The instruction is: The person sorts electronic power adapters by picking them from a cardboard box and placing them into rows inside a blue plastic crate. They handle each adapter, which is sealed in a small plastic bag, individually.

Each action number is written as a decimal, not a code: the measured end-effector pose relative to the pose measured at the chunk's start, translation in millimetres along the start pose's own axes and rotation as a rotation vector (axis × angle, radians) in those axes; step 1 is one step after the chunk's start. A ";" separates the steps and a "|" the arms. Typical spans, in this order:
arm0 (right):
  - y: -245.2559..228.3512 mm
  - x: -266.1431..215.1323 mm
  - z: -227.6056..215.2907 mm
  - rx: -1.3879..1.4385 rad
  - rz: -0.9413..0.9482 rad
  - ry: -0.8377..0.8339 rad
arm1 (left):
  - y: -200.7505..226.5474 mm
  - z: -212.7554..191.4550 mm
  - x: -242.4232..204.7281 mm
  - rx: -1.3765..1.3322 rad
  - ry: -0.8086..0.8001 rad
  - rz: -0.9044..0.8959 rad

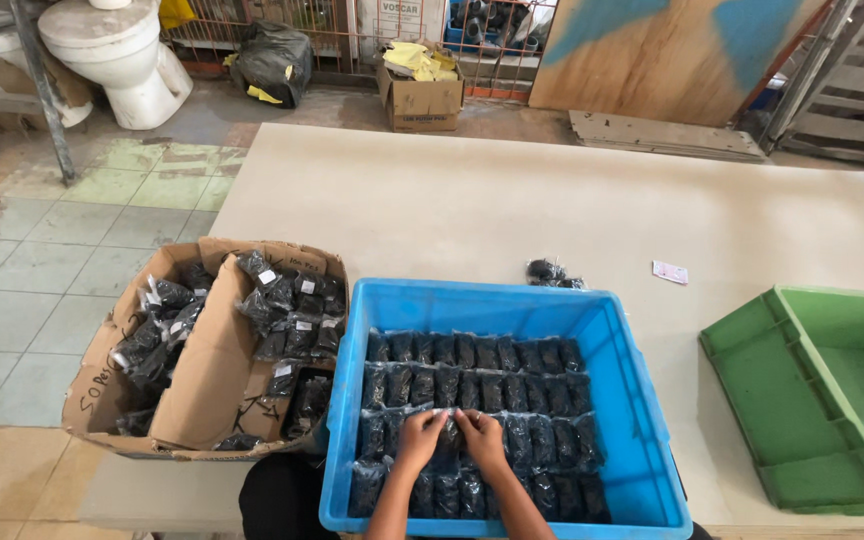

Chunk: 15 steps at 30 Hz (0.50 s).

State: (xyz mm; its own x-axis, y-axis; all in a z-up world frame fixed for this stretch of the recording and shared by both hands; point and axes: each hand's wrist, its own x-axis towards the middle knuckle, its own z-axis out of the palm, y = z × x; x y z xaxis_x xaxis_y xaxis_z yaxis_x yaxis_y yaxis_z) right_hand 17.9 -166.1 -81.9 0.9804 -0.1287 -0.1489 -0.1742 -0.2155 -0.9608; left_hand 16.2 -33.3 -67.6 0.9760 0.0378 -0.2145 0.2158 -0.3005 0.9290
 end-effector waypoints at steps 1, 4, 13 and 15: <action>-0.9 0.7 -0.3 0.002 0.002 0.001 | -2.9 1.5 2.6 0.002 -0.001 -0.001; -4.0 -0.3 -1.9 -0.080 -0.047 0.037 | -10.6 7.6 5.9 0.056 0.098 0.149; -1.3 -0.5 2.8 0.100 -0.124 -0.120 | -4.0 10.2 -1.1 0.130 0.263 0.158; 9.1 1.4 4.2 -0.010 -0.047 -0.079 | -6.4 11.3 -0.4 0.135 0.296 0.145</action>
State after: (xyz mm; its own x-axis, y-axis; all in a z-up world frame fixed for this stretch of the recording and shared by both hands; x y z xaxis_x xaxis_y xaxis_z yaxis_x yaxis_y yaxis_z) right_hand 18.1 -164.2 -91.8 0.9917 -0.0419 -0.1215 -0.1279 -0.2297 -0.9648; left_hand 14.1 -42.2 -76.8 0.9667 0.2541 0.0317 0.0879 -0.4456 0.8909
